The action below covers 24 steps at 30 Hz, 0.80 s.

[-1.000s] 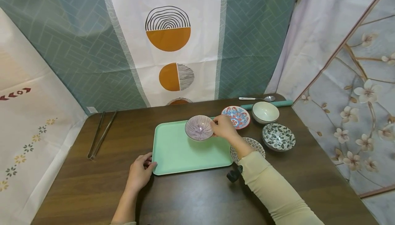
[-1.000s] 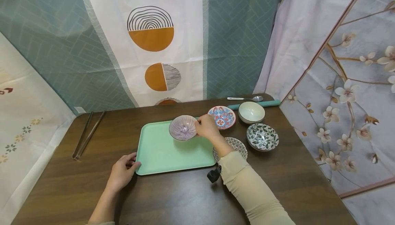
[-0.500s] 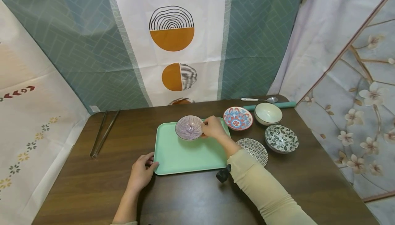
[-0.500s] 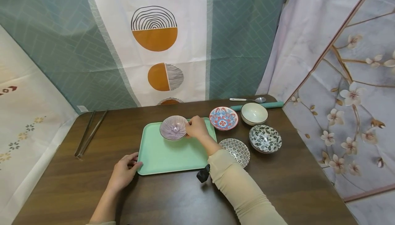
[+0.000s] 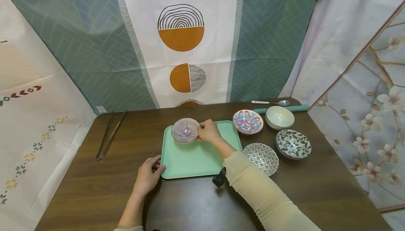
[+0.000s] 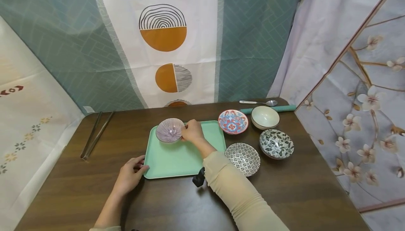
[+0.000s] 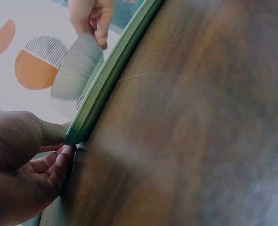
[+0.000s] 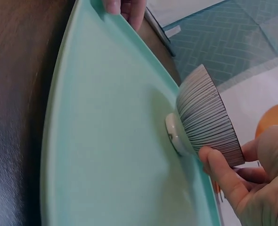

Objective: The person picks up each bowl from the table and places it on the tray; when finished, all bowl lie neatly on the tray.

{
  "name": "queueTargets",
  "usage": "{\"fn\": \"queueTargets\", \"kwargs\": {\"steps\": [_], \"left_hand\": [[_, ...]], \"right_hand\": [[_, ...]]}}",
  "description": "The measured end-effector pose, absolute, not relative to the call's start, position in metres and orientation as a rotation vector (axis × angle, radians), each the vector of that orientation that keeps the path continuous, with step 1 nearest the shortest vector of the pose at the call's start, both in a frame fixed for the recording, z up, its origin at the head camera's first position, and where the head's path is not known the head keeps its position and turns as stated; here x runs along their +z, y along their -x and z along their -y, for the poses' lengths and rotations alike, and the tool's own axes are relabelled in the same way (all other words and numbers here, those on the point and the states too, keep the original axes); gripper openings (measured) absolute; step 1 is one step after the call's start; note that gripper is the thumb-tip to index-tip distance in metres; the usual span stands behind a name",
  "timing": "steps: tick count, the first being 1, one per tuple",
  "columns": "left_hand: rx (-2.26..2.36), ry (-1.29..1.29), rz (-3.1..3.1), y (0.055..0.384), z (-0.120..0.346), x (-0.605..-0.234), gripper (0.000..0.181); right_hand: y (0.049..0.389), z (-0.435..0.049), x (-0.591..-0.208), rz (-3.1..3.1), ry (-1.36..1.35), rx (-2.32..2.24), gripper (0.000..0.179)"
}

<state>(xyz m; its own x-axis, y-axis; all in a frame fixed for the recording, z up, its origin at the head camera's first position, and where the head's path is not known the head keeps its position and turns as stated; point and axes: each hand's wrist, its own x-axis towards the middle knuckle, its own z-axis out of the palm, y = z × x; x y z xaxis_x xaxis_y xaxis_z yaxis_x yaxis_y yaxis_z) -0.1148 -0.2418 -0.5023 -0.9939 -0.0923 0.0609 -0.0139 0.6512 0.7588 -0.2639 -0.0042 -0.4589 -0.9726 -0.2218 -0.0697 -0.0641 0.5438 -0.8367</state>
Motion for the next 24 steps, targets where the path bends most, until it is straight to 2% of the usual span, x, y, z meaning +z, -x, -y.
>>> {"fn": "queueTargets", "kwargs": {"steps": [4, 10, 18, 24], "left_hand": [[-1.261, -0.09, 2.771, 0.116, 0.241, -0.504, 0.037], [-1.256, -0.093, 2.771, 0.116, 0.242, -0.504, 0.037], [-1.258, -0.089, 2.764, 0.117, 0.241, -0.504, 0.038], [-1.266, -0.114, 2.761, 0.116, 0.24, -0.504, 0.037]], "right_hand": [[0.264, 0.01, -0.462, -2.492, 0.209, -1.534, 0.027], [0.264, 0.016, -0.465, -2.173, 0.228, -1.727, 0.034], [0.26, 0.018, -0.464, -1.892, 0.33, -1.729, 0.047], [0.258, 0.016, -0.466, -1.902, 0.328, -1.751, 0.047]]}}
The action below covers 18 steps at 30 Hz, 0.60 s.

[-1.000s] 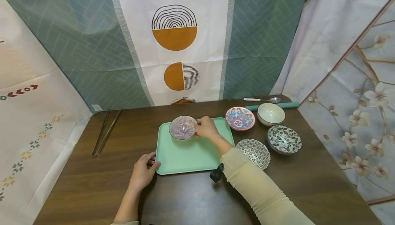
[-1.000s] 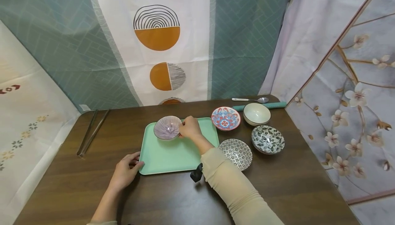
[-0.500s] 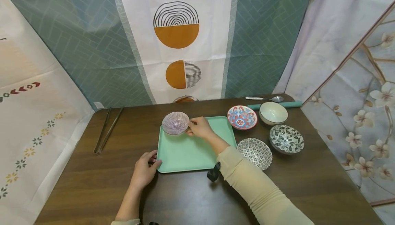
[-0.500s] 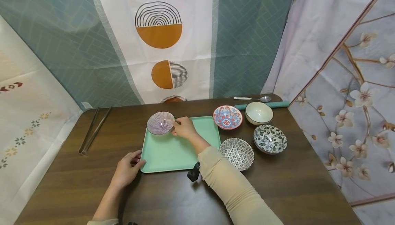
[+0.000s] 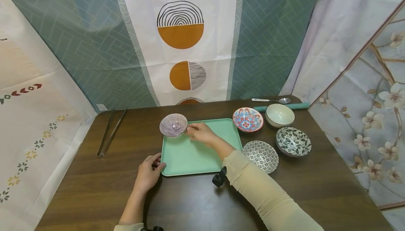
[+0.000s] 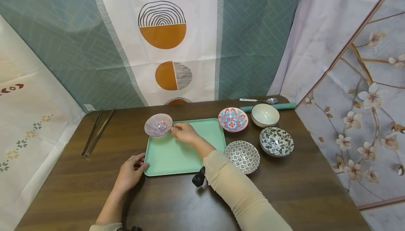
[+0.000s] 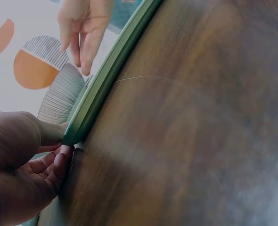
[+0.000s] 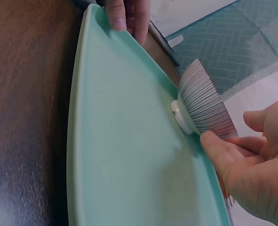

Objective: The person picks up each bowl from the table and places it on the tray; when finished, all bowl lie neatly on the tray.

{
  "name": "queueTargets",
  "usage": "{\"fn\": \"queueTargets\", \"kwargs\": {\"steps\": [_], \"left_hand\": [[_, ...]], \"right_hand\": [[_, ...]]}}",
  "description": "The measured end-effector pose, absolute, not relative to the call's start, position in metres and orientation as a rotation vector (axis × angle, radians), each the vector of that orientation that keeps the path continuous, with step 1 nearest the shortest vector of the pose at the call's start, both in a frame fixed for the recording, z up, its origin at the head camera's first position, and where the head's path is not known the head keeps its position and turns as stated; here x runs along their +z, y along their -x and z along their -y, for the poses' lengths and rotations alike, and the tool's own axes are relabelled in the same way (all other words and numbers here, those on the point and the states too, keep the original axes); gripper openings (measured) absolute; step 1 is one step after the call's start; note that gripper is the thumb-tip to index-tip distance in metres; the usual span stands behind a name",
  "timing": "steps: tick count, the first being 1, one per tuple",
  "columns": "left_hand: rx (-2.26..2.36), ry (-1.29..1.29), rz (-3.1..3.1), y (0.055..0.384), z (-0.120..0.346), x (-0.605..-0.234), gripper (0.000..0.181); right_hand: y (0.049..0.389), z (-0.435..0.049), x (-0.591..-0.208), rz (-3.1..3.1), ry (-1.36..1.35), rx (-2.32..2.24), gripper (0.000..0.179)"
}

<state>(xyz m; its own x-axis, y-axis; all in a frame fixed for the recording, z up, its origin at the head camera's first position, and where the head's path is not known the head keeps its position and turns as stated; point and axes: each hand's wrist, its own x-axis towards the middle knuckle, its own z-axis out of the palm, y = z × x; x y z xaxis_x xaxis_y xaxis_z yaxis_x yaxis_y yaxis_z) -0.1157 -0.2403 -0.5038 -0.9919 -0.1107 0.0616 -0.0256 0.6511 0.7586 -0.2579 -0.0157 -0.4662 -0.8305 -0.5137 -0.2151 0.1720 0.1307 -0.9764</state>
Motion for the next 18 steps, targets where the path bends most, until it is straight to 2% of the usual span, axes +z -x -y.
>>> {"fn": "queueTargets", "kwargs": {"steps": [18], "left_hand": [[-1.366, -0.125, 2.68, 0.107, 0.241, -0.506, 0.039]], "right_hand": [[0.241, -0.041, -0.435, -2.128, 0.405, -1.77, 0.041]]}}
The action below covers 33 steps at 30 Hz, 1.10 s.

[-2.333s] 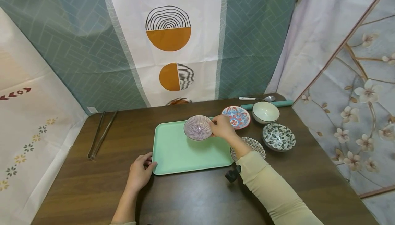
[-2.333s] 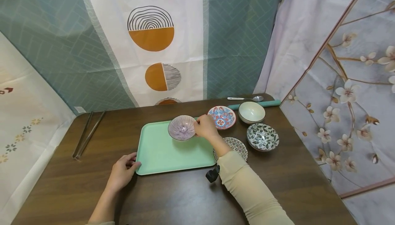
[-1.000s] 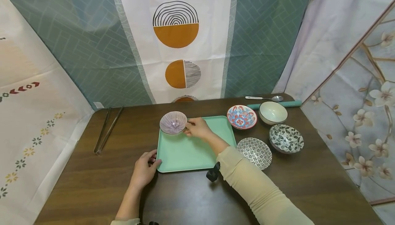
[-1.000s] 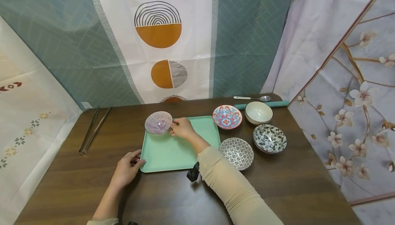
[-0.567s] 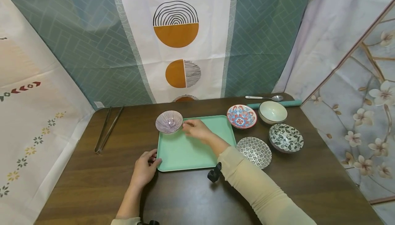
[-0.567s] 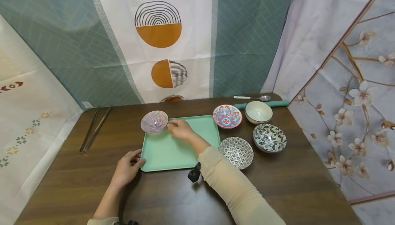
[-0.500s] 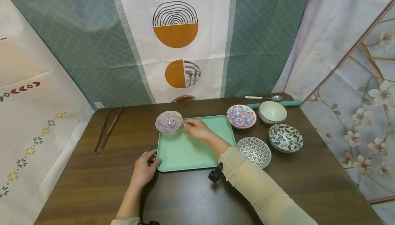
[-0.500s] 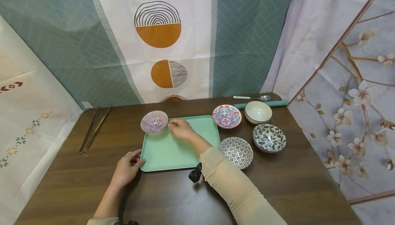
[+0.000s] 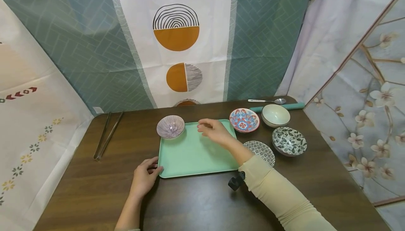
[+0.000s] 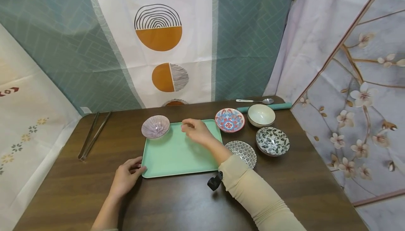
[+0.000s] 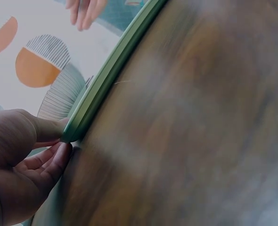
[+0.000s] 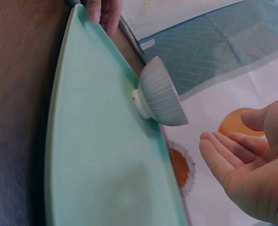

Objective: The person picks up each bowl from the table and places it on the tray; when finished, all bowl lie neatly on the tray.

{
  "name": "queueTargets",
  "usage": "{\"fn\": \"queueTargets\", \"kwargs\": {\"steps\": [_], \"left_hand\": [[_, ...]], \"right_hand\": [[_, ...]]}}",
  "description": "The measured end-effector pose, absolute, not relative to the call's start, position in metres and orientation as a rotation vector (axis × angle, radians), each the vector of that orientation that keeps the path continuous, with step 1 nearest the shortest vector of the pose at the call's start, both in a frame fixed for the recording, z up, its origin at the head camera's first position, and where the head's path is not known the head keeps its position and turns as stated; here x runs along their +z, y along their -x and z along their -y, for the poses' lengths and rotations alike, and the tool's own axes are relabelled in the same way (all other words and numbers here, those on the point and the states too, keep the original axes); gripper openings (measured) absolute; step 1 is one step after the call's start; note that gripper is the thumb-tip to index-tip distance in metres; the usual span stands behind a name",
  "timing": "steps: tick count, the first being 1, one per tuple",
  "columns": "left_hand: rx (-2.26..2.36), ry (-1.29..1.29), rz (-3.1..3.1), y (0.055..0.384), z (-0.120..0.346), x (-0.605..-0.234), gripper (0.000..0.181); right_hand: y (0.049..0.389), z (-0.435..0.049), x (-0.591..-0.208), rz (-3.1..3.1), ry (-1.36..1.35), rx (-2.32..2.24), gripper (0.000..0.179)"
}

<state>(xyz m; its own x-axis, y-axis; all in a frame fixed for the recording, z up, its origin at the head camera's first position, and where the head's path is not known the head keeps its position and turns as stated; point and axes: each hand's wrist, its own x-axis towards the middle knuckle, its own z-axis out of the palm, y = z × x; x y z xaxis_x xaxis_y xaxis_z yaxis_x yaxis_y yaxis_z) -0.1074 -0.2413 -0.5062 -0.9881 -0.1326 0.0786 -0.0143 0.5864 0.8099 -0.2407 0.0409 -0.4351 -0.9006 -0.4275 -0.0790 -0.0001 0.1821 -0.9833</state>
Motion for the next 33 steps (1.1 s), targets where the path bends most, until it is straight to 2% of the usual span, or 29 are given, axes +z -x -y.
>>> {"fn": "queueTargets", "kwargs": {"steps": [9, 33], "left_hand": [[-1.411, -0.16, 2.654, 0.105, 0.241, -0.508, 0.041], [-1.414, -0.18, 2.655, 0.107, 0.24, -0.507, 0.039]], "right_hand": [[0.236, -0.074, -0.415, -2.247, 0.513, -1.743, 0.039], [0.223, -0.162, -0.403, -2.5, 0.443, -1.711, 0.045]]}}
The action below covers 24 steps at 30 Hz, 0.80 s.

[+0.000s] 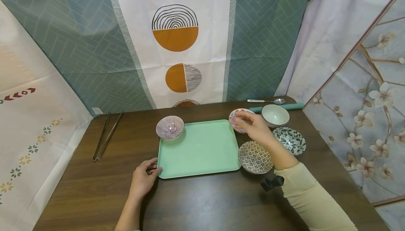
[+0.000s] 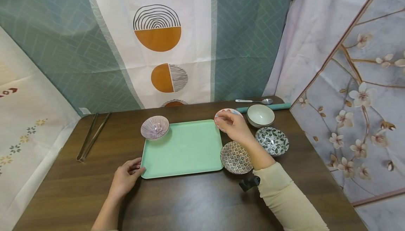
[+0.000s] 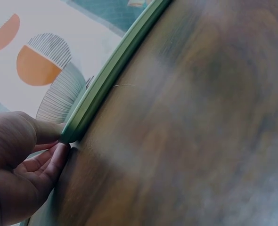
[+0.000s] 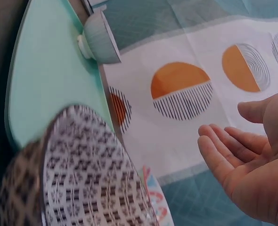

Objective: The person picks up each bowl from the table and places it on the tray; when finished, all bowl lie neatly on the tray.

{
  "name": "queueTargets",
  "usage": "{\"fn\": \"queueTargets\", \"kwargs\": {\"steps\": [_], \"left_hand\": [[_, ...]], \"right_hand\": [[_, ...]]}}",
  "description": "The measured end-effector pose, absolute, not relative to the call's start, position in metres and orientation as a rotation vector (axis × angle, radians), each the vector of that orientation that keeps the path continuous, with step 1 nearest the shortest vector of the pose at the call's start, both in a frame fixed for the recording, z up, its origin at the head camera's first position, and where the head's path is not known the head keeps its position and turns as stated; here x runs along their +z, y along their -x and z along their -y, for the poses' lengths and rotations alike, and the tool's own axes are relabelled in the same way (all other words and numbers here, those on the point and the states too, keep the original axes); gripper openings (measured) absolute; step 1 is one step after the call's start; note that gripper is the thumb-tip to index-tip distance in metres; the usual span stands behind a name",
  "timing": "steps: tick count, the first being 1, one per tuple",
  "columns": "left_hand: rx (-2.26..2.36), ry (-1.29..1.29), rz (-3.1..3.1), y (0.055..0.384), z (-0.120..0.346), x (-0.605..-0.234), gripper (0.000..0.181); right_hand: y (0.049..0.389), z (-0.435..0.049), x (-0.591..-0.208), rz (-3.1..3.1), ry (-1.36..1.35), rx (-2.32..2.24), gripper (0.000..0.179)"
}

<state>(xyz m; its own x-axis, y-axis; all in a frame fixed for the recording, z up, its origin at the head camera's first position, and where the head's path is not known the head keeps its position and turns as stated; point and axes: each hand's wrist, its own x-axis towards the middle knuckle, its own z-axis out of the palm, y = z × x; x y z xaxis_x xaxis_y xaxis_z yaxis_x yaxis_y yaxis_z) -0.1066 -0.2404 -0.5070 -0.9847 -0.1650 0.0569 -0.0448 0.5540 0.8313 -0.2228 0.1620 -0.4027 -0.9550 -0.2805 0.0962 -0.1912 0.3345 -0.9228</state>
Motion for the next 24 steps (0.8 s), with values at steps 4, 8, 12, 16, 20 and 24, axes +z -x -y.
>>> {"fn": "queueTargets", "kwargs": {"steps": [4, 8, 12, 16, 20, 24], "left_hand": [[-1.408, -0.188, 2.648, 0.107, 0.24, -0.507, 0.038], [-1.407, -0.193, 2.647, 0.107, 0.239, -0.508, 0.038], [-1.406, -0.19, 2.647, 0.107, 0.239, -0.509, 0.039], [-1.407, -0.2, 2.646, 0.107, 0.24, -0.509, 0.039], [-1.412, -0.211, 2.641, 0.106, 0.241, -0.51, 0.039], [-1.418, -0.215, 2.639, 0.107, 0.24, -0.509, 0.039]], "right_hand": [[0.219, -0.175, -0.404, -2.505, 0.392, -1.735, 0.048], [0.219, -0.187, -0.407, -2.494, 0.411, -1.799, 0.042], [0.218, -0.202, -0.41, -2.481, 0.383, -1.843, 0.043], [0.215, -0.216, -0.41, -2.449, 0.295, -1.876, 0.051], [0.211, -0.23, -0.409, -2.478, 0.252, -1.865, 0.054], [0.209, -0.242, -0.409, -2.578, 0.243, -1.825, 0.052]]}}
